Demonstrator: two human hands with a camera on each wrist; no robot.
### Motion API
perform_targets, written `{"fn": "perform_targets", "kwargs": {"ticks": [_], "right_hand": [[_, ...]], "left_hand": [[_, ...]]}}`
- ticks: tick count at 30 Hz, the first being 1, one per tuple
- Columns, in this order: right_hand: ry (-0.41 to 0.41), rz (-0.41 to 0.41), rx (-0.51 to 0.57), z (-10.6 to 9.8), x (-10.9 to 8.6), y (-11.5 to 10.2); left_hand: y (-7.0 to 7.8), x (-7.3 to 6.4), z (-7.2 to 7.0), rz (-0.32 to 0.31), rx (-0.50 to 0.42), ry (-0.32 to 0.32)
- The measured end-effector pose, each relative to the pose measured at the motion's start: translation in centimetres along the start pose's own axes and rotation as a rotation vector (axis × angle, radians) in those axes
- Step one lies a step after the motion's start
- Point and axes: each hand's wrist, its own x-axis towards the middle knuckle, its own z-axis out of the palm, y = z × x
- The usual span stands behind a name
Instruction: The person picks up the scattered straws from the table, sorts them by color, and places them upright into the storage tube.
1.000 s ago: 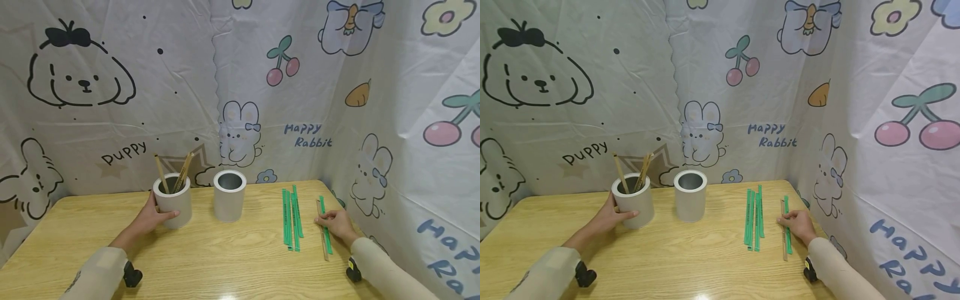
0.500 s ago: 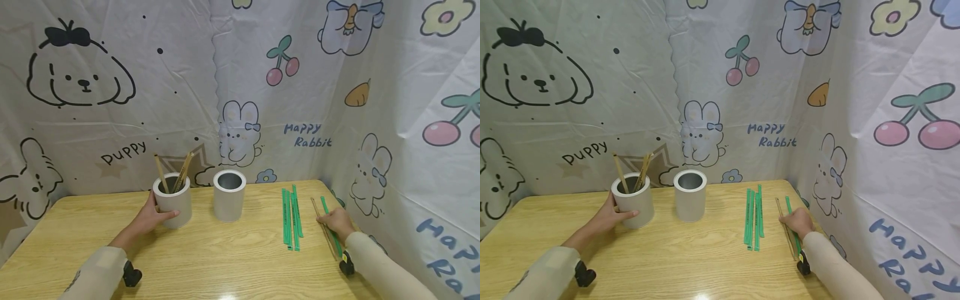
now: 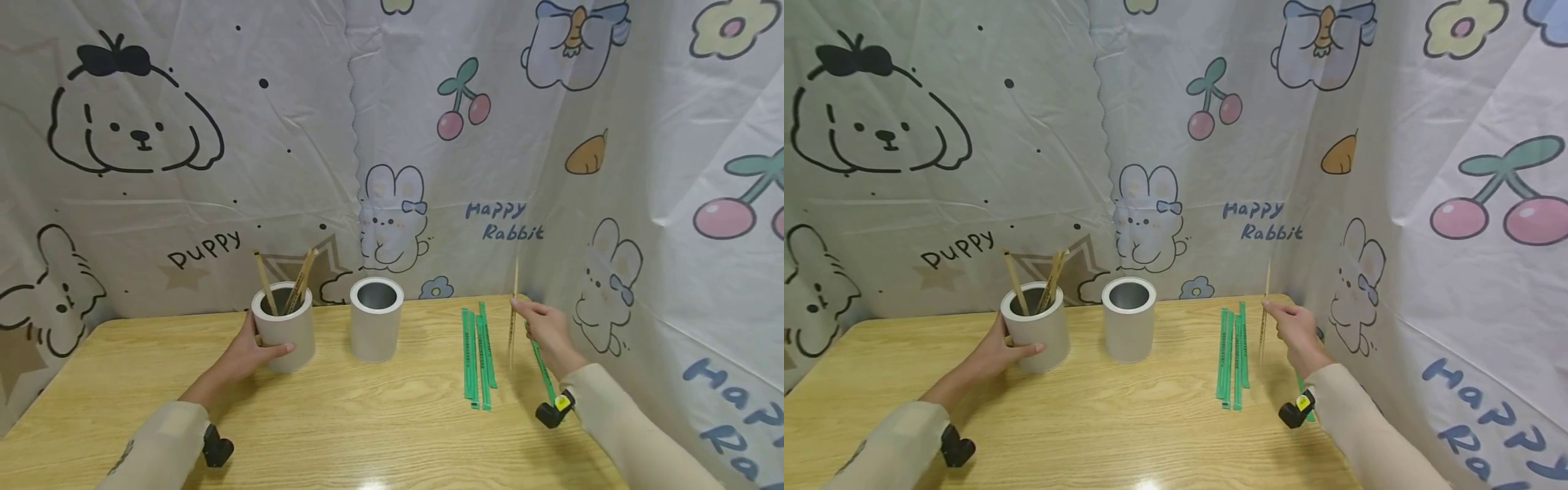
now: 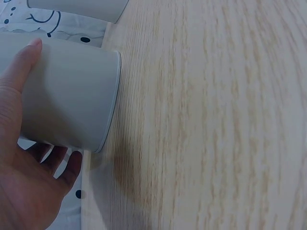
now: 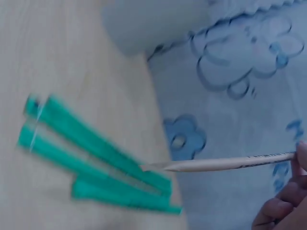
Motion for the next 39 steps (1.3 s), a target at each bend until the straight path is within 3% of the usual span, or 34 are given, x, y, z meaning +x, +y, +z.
{"fn": "perform_targets", "kwargs": {"ticks": [9, 13, 19, 25, 31, 34, 39], "right_hand": [[0.061, -0.183, 0.533, 5.9, -2.1, -7.8], [0.069, -0.255, 0.631, 9.9, -2.9, -10.3], [0.062, -0.252, 0.736, 16.9, -4.5, -13.5], [0.07, -0.296, 0.787, 24.0, -6.6, -15.7], [0.068, -0.421, 0.754, 29.4, -8.4, -16.6], [0.067, -0.487, 0.706, 31.2, -8.9, -16.2], [-0.07, -0.545, 0.488, 33.0, -8.9, -13.7]], "left_hand": [[-0.2, 0.0, 0.0, 0.017, -0.018, 0.006], [-0.4, 0.1, -0.1, 0.02, -0.01, 0.002], [-0.2, 0.1, -0.2, 0.011, -0.009, 0.006], [0.0, 0.2, -0.3, 0.011, -0.016, 0.002], [0.0, 0.4, -0.2, 0.021, -0.018, -0.003], [0.0, 0.4, -0.1, 0.02, -0.021, -0.009], [0.0, 0.1, -0.2, 0.024, -0.023, -0.003]]}}
